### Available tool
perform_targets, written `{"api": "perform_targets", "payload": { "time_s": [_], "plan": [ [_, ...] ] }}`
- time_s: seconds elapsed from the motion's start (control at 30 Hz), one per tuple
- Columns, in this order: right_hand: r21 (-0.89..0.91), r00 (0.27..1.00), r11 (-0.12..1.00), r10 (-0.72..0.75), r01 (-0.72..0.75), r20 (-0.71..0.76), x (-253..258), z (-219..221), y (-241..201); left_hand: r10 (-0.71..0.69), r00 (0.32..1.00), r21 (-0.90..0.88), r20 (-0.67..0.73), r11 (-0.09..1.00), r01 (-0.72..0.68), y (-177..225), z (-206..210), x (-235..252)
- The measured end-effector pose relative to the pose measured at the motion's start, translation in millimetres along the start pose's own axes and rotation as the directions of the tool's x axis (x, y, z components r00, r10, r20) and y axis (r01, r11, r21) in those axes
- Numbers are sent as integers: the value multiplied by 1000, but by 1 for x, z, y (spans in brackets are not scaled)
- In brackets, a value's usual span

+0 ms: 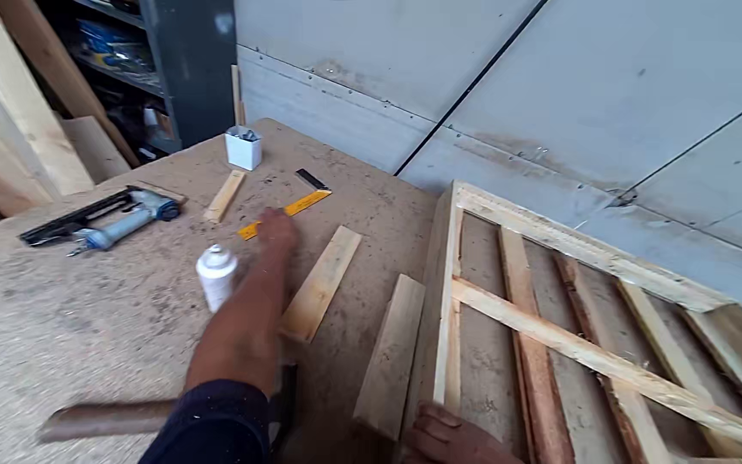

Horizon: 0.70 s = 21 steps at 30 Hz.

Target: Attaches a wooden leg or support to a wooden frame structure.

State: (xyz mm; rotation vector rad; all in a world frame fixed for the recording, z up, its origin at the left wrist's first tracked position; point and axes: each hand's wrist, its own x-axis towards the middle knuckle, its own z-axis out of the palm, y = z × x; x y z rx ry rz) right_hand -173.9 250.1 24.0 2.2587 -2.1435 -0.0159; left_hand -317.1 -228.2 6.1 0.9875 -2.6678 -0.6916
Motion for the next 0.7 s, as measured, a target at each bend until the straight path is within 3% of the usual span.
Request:
{"api": "perform_targets", "payload": {
  "time_s": [0.1,0.3,0.43,0.57,0.63,0.7],
  "plan": [
    [17,1000,1000,10,-10,1,-3,8,7,-172,984,75,35,983,169,-21,10,46],
    [4,999,1000,-17,17,-38,1,9,11,-248,946,103,209,967,231,2,-6,45],
    [3,999,1000,-4,4,-44,3,10,8,-254,954,170,158,959,228,-1,-5,21],
    [31,1000,999,-10,11,-29,6,2,10,-242,964,116,108,966,230,-16,-11,9],
    [67,999,997,29,-27,-33,15,-10,2,-125,975,51,185,992,117,-52,2,28],
    [76,991,991,117,-112,-63,13,-20,-11,170,921,-68,351,985,-157,-104,70,101]
  ]
}}
